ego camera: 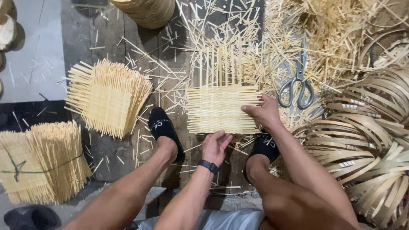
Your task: The person sits on the floor and repeatedly assembles small round bamboo trays by placing a woven base on a wooden form, fitting a bamboo ring around the edge, and trimming the excess with shears. Finished trays are stacked nearby.
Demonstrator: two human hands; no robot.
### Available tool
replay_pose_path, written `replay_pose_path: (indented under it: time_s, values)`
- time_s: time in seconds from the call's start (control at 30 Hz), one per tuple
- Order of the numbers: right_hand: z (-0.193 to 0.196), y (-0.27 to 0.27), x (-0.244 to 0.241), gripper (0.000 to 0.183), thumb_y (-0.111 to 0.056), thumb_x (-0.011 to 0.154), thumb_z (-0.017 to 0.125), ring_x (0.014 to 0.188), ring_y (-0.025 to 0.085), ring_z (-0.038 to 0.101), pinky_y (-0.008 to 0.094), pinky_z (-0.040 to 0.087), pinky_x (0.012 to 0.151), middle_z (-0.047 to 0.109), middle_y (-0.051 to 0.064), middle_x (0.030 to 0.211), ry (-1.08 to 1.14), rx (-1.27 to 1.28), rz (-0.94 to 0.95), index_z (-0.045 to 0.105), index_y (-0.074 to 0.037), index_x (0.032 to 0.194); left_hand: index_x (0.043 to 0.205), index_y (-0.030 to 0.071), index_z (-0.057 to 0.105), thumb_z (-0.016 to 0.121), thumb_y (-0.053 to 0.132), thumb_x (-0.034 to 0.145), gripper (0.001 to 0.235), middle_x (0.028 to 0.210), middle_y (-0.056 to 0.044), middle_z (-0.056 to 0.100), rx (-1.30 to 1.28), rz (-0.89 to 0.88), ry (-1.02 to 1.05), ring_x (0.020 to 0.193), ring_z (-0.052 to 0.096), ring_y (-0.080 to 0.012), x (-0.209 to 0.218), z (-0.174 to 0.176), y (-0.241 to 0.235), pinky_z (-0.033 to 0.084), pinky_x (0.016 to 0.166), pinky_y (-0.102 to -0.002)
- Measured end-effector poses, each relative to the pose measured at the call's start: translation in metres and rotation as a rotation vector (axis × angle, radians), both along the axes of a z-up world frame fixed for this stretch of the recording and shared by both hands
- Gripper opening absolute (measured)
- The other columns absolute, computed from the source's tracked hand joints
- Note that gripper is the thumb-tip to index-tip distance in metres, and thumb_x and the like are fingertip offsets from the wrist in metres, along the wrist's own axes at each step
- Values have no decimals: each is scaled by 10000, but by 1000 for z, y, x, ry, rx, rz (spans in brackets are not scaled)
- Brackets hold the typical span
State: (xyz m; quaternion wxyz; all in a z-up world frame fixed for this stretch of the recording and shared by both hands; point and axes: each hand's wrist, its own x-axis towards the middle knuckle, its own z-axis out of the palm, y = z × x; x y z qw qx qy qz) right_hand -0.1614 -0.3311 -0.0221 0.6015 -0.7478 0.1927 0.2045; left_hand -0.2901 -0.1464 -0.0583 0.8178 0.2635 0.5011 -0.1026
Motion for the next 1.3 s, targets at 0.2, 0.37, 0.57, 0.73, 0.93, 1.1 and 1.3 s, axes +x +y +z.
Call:
replay_pose_path:
  time_s: [0.2, 0.37, 0.57, 0.73, 0.93, 1.1, 1.3]
  values:
    - [-27, -4, -6, 457, -124, 715, 896, 859, 170, 727, 318, 597, 781, 777, 115, 1000, -42, 59, -46, 691, 16, 1098, 972, -19, 598, 694, -17, 880, 133, 936, -144, 702, -3, 4, -4, 902, 711, -286, -9, -18, 4, 630, 894, -441]
    - [-22, -1, -8, 638, -279, 654, 949, 970, 245, 718, 380, 592, 846, 720, 162, 1079, -263, -247, -2, 645, 5, 1138, 935, -15, 659, 690, -2, 894, 53, 908, -130, 687, -109, -61, -121, 879, 684, -252, -10, -31, 20, 610, 963, -435]
    - [45, -54, -23, 615, -237, 768, 852, 1025, 203, 669, 361, 586, 850, 621, 105, 1200, -150, -123, -197, 530, -49, 1257, 945, 4, 649, 675, 2, 917, 37, 971, -117, 694, -13, -124, -45, 959, 664, -238, -2, -24, 34, 548, 1010, -442]
    - [127, -208, -63, 212, -111, 925, 794, 1004, 179, 689, 317, 586, 938, 710, 67, 1069, -402, -461, -397, 686, -98, 1107, 947, 19, 640, 652, 76, 920, 64, 963, -107, 694, -79, -192, -94, 967, 680, -261, -3, -16, 30, 584, 982, -446]
    - [183, -381, -175, 250, -247, 975, 764, 1081, 300, 665, 487, 456, 944, 711, 154, 1207, 3, -1100, -496, 735, -84, 1162, 975, 18, 644, 675, 102, 937, 97, 963, -107, 691, -105, -329, -64, 972, 679, -253, -15, -25, 16, 561, 999, -431]
    - [154, -424, -210, 253, -253, 987, 738, 915, 298, 734, 429, 562, 870, 761, 203, 981, 72, -1027, -395, 780, -44, 1123, 962, 75, 642, 686, 128, 910, 87, 933, -61, 667, -115, -432, -14, 948, 674, -234, -19, -25, 3, 579, 937, -423]
    - [187, -373, -200, 187, -153, 1035, 691, 913, 237, 731, 391, 584, 874, 745, 167, 1039, -380, -1083, -335, 765, -10, 1129, 974, -6, 665, 696, 150, 918, 168, 857, -118, 677, 124, -790, 6, 787, 687, -246, -2, 26, -12, 593, 739, -401]
